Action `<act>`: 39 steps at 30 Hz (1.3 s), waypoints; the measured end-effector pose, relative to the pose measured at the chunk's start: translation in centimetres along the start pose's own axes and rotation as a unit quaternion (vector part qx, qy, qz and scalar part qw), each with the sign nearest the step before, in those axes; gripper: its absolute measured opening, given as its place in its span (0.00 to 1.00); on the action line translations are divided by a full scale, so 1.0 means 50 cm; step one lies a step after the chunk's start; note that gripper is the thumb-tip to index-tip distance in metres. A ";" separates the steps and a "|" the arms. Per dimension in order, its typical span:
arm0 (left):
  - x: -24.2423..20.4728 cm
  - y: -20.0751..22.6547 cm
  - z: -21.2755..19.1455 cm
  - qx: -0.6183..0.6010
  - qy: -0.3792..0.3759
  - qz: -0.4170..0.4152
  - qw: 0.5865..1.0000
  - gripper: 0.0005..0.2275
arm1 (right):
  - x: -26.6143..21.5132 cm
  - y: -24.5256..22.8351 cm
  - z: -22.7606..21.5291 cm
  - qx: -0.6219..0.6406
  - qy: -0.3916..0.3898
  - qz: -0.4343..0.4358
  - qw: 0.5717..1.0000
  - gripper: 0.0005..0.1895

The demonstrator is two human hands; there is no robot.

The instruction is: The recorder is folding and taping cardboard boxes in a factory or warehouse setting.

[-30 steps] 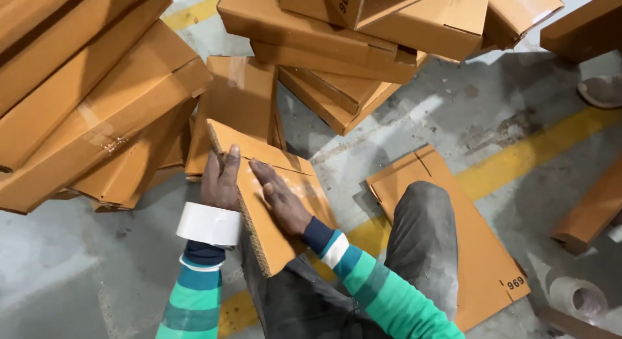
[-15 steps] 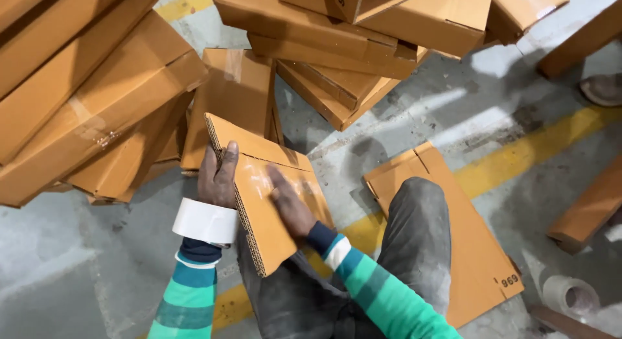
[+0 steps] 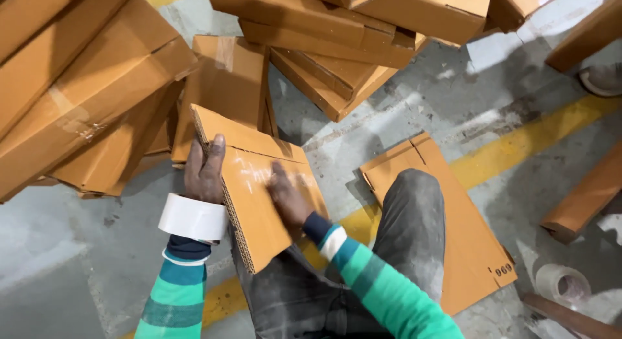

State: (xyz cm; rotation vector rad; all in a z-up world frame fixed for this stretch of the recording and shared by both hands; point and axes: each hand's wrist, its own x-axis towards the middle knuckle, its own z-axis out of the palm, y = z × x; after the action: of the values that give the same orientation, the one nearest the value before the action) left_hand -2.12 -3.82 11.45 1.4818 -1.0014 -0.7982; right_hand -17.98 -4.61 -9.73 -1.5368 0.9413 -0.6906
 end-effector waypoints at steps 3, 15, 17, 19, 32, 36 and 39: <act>-0.006 0.019 0.010 -0.083 -0.035 0.004 0.996 0.23 | -0.064 -0.152 -0.007 0.004 -0.012 -0.129 0.992 0.41; 0.019 0.027 -0.008 -0.060 -0.073 -0.005 0.995 0.21 | -0.048 -0.029 0.013 -0.044 0.006 -0.113 0.993 0.40; 0.017 0.030 -0.014 -0.014 -0.064 -0.009 0.998 0.20 | -0.013 0.170 0.026 -0.032 0.023 -0.018 0.999 0.37; 0.022 0.037 -0.010 0.032 -0.058 -0.010 0.998 0.20 | 0.008 0.251 0.053 -0.021 0.045 0.076 0.996 0.34; 0.038 0.003 -0.035 -0.136 -0.073 -0.022 0.988 0.23 | -0.070 0.001 0.074 -0.009 0.037 -0.021 0.999 0.35; 0.024 0.013 -0.038 -0.105 -0.039 -0.057 0.992 0.21 | -0.044 0.080 0.064 -0.030 0.067 -0.014 0.997 0.35; 0.036 -0.021 -0.050 -0.078 -0.056 -0.030 0.995 0.20 | 0.020 0.193 0.086 -0.018 0.097 0.054 0.994 0.33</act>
State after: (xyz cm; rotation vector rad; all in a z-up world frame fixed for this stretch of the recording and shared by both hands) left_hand 1.02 -4.39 10.89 1.3511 -0.9588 -0.9901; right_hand -15.70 -3.56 -20.01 -1.4574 1.1789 -0.7574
